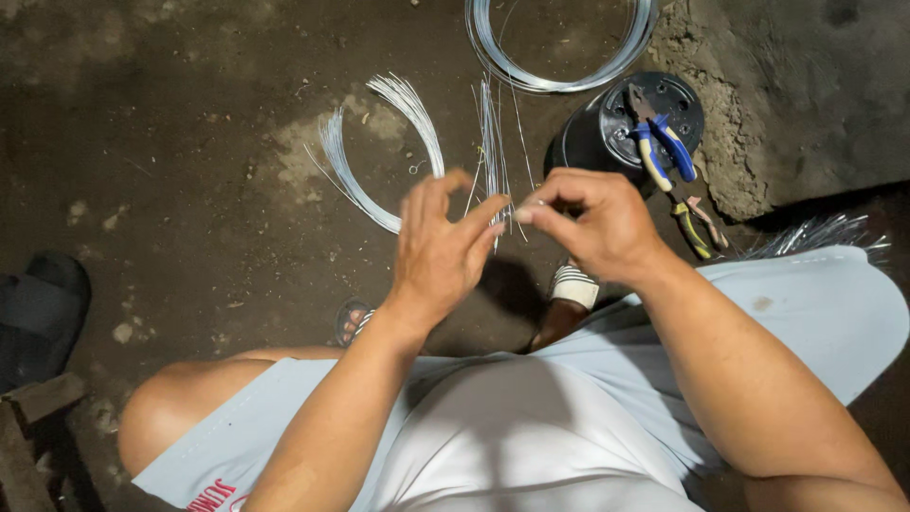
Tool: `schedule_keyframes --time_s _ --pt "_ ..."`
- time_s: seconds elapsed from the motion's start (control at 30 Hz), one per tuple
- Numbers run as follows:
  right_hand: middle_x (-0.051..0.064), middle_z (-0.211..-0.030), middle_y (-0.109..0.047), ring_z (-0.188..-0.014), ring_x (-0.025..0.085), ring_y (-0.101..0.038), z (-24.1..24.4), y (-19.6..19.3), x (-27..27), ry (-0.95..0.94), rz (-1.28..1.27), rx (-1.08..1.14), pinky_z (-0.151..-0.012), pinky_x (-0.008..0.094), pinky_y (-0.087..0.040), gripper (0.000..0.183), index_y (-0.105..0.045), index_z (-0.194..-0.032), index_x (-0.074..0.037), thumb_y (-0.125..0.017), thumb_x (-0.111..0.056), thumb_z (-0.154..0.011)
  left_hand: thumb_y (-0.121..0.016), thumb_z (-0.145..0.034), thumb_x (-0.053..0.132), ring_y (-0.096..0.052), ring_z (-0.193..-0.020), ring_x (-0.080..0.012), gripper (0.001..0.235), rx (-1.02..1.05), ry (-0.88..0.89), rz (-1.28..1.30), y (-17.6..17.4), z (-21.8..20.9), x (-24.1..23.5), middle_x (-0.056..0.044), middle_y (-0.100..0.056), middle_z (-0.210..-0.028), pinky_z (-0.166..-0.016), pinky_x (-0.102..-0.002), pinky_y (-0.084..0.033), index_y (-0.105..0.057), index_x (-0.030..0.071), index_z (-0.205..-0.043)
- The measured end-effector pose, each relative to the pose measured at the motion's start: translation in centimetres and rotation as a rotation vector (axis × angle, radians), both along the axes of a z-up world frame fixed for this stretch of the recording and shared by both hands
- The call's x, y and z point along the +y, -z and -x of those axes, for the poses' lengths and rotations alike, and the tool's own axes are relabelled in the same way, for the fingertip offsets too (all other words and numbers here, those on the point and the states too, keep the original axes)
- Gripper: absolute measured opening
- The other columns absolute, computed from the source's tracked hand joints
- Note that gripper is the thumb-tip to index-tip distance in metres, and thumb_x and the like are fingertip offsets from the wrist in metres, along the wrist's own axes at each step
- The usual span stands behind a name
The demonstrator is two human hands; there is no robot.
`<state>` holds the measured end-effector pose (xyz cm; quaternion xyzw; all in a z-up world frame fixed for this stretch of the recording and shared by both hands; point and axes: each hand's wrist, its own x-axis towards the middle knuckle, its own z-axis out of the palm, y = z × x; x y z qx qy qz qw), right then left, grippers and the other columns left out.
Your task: The person sits on the floor and repeatedly cuts lengths of thin metal wire using pliers. They measure and cut multiple pieces, then place them into a pile on the floor.
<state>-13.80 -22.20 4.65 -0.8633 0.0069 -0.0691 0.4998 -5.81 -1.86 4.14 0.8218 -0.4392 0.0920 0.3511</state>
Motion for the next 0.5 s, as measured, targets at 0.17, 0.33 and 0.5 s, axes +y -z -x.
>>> schedule_keyframes --time_s 0.17,0.33,0.5 --pt "0.000 -0.059 -0.055 -0.048 0.014 -0.052 0.7 0.7 -0.6 0.204 -0.462 0.488 -0.041 0.034 -0.036 0.026 -0.063 -0.078 -0.004 -0.073 -0.015 -0.100 -0.075 -0.093 0.015 -0.071 -0.087 -0.0248 0.011 0.271 0.168 0.110 0.6 -0.9 0.1 -0.006 -0.073 -0.092 -0.105 -0.048 -0.048 -0.076 0.011 -0.103" --pt "-0.005 -0.079 -0.060 -0.071 0.005 -0.055 0.5 0.6 -3.0 0.200 -0.226 0.051 -0.060 0.027 -0.045 0.027 -0.061 -0.073 -0.006 -0.068 -0.006 -0.100 -0.073 -0.097 0.013 -0.073 -0.079 -0.0285 0.012 0.480 0.192 0.177 3.3 0.5 -0.1 -0.010 -0.073 -0.093 -0.068 -0.033 -0.057 -0.075 0.011 -0.108" --pt "0.003 -0.063 -0.055 -0.053 0.010 -0.048 1.4 -3.0 -9.3 0.574 -0.487 -0.039 -0.053 0.026 -0.039 0.036 -0.059 -0.068 -0.004 -0.068 -0.001 -0.103 -0.065 -0.097 0.012 -0.073 -0.078 -0.0306 0.014 0.210 0.212 0.062 5.5 0.5 0.3 -0.009 -0.075 -0.095 -0.065 -0.041 -0.058 -0.070 0.013 -0.111"
